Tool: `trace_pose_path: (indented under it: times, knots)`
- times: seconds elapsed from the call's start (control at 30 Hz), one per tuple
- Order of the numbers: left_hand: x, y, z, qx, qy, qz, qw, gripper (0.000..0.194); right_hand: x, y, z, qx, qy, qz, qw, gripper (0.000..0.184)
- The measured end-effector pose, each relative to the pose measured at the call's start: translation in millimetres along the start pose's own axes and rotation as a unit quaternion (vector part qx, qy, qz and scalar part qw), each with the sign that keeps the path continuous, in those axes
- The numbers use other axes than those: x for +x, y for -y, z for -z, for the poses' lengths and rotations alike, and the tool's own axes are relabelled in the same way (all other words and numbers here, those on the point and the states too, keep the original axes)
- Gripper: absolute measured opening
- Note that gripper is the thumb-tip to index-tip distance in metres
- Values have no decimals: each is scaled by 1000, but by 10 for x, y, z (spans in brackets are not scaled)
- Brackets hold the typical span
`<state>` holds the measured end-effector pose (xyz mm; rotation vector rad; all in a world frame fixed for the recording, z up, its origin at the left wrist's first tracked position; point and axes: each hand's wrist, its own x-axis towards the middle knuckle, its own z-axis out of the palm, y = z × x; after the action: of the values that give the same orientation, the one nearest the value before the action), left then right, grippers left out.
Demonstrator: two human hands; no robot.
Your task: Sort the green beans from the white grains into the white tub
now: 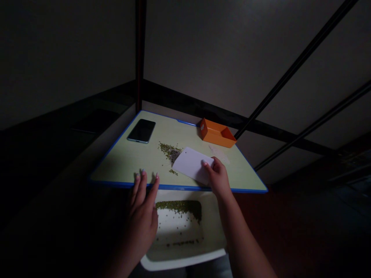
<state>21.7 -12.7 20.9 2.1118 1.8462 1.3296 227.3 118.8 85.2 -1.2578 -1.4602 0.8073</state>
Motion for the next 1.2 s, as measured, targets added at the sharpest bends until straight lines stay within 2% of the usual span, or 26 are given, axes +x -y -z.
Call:
trace_pose_path:
  times: [0.23,0.8,1.2]
  knots:
    - [-4,8,8,17,-9,-2,1000,82,-14,23,-89,-31,19,34,999,28]
    - [9,12,15,12,-8,-9,1000,79,-162,100,-188,-97,-1,68,993,25]
    - [21,0,2,15,-12,-9,1000,80,-66,70,-239,-123,-3,78,989,24]
